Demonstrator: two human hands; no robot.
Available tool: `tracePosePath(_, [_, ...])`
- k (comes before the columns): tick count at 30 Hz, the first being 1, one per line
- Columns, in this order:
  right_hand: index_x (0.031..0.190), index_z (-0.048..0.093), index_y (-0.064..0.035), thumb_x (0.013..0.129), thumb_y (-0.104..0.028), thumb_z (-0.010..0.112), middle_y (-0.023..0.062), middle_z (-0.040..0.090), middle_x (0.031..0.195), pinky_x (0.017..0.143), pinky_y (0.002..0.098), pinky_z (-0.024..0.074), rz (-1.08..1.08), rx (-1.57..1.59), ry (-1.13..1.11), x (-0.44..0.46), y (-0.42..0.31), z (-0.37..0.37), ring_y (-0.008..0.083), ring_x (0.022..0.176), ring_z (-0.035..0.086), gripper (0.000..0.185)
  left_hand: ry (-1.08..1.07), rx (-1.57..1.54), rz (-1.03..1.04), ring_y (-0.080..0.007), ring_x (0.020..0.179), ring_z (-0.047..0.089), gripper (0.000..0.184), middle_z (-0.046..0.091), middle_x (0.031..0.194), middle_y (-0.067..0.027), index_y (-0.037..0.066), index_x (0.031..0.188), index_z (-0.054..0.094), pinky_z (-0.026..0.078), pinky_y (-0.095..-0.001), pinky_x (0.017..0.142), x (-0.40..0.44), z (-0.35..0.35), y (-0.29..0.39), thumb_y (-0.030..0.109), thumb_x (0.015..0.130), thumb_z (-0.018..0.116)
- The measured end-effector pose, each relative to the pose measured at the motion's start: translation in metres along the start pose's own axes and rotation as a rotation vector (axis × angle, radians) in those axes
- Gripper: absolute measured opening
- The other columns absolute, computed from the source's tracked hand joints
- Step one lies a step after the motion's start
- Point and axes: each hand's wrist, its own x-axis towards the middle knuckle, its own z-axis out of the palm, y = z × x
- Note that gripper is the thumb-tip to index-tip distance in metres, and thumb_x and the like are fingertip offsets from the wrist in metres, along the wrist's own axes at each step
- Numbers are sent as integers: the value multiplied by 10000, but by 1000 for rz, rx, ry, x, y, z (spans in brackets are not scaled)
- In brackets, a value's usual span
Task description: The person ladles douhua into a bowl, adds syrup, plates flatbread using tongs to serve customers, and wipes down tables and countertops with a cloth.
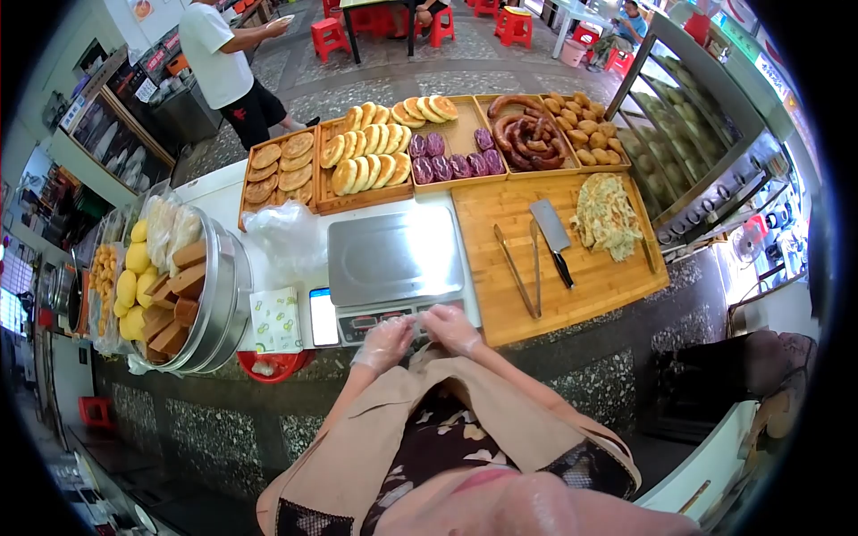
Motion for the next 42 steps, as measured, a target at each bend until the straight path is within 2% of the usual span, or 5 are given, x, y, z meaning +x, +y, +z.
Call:
tracePosePath(3, [726,573,-23,878,-268,536,22,517,596,501,252,385,-30,4,20,-1,-3,2,98,539,462,291,0,7,19,-350,834,582,237,607,902,-172,75,1076,552,469,-439,707,1,3,-4,151,858,498])
tracePosePath(18, [747,578,-21,877,-276,550,15,520,592,476,243,372,-50,-5,37,4,9,-1,91,523,460,288,-41,23,11,-351,835,587,258,613,929,-168,77,1086,554,476,-435,696,3,7,-5,159,843,523])
tracePosePath(21, [764,596,-10,844,-298,573,27,554,616,540,247,416,-8,-10,35,4,6,-2,92,566,508,300,-51,33,-7,-354,830,587,256,613,925,-166,82,1083,555,479,-436,689,4,6,-4,156,840,529])
tracePosePath(28, [772,599,-11,852,-303,567,33,561,614,541,252,425,-50,-20,34,7,13,0,94,567,515,305,-42,28,9,-355,827,587,255,613,925,-161,84,1081,549,481,-436,684,4,8,-8,148,835,535])
tracePosePath(42, [709,551,-40,876,-269,556,2,507,599,482,244,364,-79,-10,54,7,14,2,77,539,447,284,-67,56,-14,-344,814,588,254,607,890,-156,91,1083,544,477,-448,675,3,9,-6,164,840,528])
